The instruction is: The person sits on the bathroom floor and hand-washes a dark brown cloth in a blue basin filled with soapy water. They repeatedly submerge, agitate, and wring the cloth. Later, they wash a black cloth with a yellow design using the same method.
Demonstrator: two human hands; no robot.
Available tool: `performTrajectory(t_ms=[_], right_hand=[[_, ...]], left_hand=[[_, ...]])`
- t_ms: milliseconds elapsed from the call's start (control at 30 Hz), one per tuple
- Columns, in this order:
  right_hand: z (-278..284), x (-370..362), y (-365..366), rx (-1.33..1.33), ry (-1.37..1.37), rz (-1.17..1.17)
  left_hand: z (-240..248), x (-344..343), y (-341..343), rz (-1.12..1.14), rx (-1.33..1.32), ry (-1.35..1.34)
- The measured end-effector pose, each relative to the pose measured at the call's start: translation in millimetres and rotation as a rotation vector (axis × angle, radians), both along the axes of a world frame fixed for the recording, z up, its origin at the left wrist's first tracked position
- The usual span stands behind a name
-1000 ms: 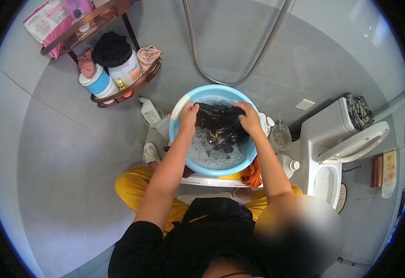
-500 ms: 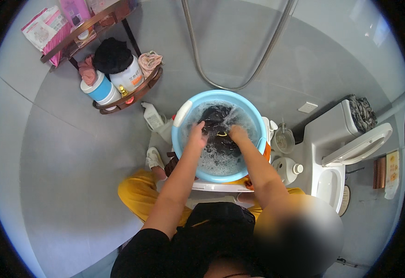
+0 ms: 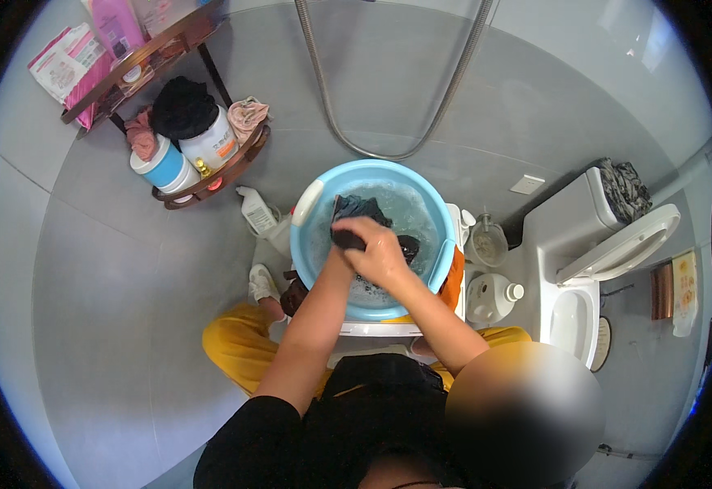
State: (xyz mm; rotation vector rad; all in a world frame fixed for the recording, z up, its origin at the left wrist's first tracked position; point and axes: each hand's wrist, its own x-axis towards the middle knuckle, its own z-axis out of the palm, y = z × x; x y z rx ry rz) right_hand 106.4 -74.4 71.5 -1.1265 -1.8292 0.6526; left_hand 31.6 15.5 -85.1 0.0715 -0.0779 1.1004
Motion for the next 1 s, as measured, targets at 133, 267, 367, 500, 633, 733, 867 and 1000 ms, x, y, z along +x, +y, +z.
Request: performTrajectory(t_ms=[133,267,367,500,633,733,867,1000], right_hand=[[-3.6,-2.7,-16.2,-0.046,-0.204,-0.107],[-39.3,-3.3,3.1,0.041,-0.291,-0.299],[-55.1,0.9,30.2,0.048,-0.301,-0.469],[-56.9,13.5,48.4,-0.271,-0.338,-0.538],[-105.0,55.4,78.4,-0.431,-0.183,-0.705],[-123.3,83.6,80.1,-0.429,-0.077,-0.698],[-140.0,111.8,79.4,-0.634,0.006,-0.600],[-101.6,80.1,59.4,-0.472,-0.648,-0.453]], left_hand=[[12.6,2.6,-6.5,0.020,-0.093,0.088],[-4.8,4.5,-12.3,0.064,-0.101,0.282],[-16.6,19.5,-19.2,0.123,-0.174,0.634],[45.1,29.2,-26.3,0.104,-0.377,0.806],[42.2,22.7,-21.1,0.118,-0.455,0.861],[40.3,-3.5,-9.4,0.217,-0.433,0.825],[35.0,-26.5,-1.1,0.283,-0.551,0.923],[0.0,-37.2,5.6,0.229,-0.407,0.868]])
